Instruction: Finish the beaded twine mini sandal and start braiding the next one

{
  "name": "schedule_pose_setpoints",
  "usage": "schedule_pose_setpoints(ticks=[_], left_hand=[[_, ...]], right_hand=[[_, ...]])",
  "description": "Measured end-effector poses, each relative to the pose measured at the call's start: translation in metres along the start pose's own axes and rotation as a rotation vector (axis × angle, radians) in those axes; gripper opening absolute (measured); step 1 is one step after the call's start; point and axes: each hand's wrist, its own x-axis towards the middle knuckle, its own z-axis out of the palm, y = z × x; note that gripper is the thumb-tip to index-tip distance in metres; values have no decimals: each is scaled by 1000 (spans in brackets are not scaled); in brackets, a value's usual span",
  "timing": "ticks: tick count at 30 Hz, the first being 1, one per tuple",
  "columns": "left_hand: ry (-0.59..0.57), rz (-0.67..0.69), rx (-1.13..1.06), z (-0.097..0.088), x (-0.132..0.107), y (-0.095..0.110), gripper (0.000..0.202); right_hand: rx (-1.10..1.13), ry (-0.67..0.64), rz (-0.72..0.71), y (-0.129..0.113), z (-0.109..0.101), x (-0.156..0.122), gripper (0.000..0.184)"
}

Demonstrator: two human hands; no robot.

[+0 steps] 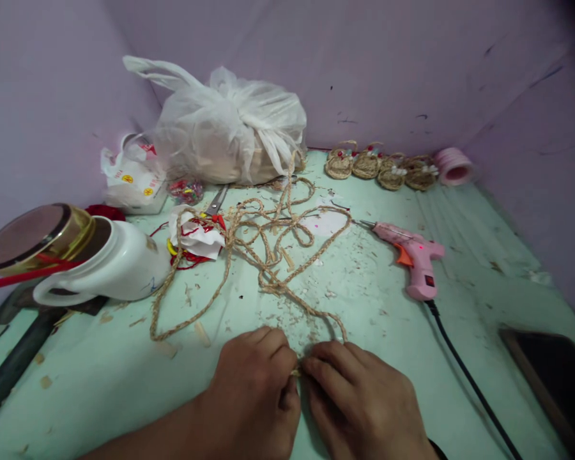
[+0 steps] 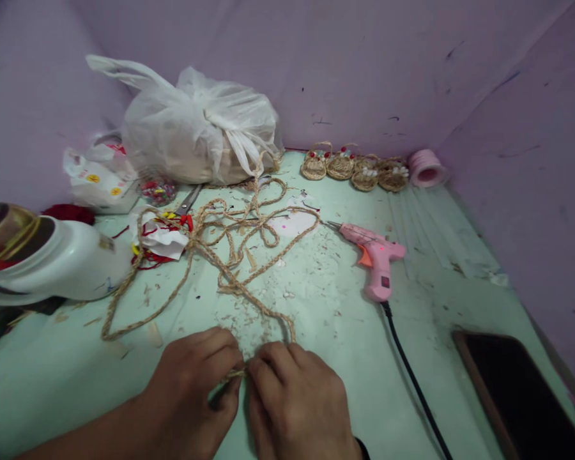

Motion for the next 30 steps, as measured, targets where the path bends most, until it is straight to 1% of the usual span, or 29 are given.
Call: schedule_pose_setpoints(ticks=[6,9,11,13,14,15,16,18,20,21,23,24,26,28,30], left_hand=[[-16,89,8,4,2,-3,8],[-56,101,21,3,5,-1,7],[-109,90,23,-1,5,-1,6],[-178,58,0,-10,2,-2,6],[-190,44,-28,-15,1,-3,8],[-179,36,-68,-21,-1,-4,13],[-138,35,-116,-27,-3,-6,19],[-9,41,-218,-35,-4,-10,30],[124,20,-302,-39,-2,-14,29],[180,-5,-332,-40,0,-16,25],[262,-65,-357,-38,3,-18,13],[288,-86,-356,-36,4,-18,11],[320,-95,-338,-33,7,-16,14],[334,-65,-335,-32,11,-11,15],[296,1,-331,-34,20,-1,15]], right_hand=[[109,-32,55,1,4,6,15],[158,-59,103,-1,4,7,15],[163,-69,116,-1,4,7,15],[147,-72,106,-1,3,6,13],[135,-61,99,-1,2,6,13],[125,-37,91,0,1,5,12],[124,0,85,1,-1,4,12],[161,87,90,3,-6,2,13],[258,168,137,6,-12,1,15],[337,195,194,8,-15,1,14],[576,273,369,13,-21,3,7],[746,323,475,15,-23,4,2],[1145,430,664,19,-28,8,11],[1510,505,771,23,-32,12,18],[1741,509,801,26,-34,15,23]])
